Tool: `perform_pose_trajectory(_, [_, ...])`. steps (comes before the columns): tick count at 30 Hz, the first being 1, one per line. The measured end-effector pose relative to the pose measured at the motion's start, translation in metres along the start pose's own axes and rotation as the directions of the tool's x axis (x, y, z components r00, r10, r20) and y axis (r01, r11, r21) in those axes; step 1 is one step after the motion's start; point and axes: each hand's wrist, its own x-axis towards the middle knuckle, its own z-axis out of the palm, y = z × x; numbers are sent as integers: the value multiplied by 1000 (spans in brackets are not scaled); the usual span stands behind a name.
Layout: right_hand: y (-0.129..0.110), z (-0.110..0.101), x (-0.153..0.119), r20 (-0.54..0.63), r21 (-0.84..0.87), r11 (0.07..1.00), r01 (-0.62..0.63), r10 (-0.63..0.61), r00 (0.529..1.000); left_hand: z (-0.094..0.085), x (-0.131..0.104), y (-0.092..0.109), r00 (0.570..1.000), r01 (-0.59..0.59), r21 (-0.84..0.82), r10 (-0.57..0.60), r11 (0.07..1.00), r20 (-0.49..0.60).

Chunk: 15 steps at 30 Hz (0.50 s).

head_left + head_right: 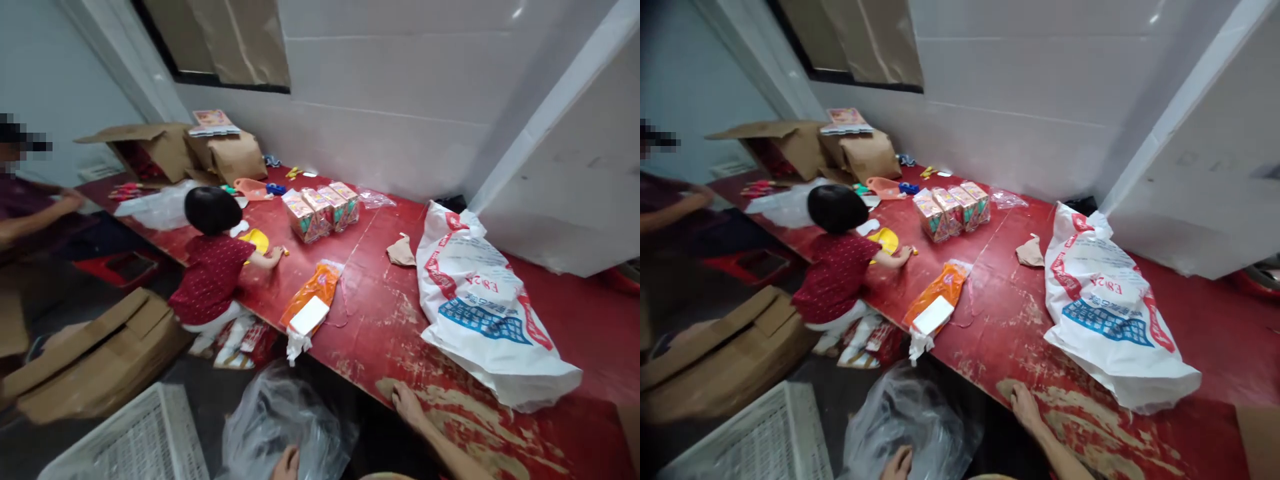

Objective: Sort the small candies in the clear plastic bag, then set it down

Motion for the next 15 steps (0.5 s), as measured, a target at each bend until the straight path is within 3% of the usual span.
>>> perform_pose_trajectory(3, [3, -27, 32, -99, -7, 996, 87, -88, 991, 21, 33, 70, 963, -253, 67, 244, 965, 116])
perform_pose_trajectory(7, [14, -78, 81, -236, -88, 985, 150, -167, 957, 55, 66, 156, 840, -537, 285, 471, 794, 270])
perform_pose_trajectory(10, [23, -118, 123, -277, -180, 968, 174, -220, 935, 79, 82, 205, 798, -603, 479, 485, 638, 358])
perform_pose_trajectory(13, [28, -153, 171, -263, -273, 938, 215, -288, 921, 99, 95, 235, 807, -588, 613, 437, 528, 398])
perform_pose_trajectory(15, [31, -173, 204, -244, -325, 916, 235, -322, 915, 111, 105, 243, 836, -549, 668, 350, 503, 423])
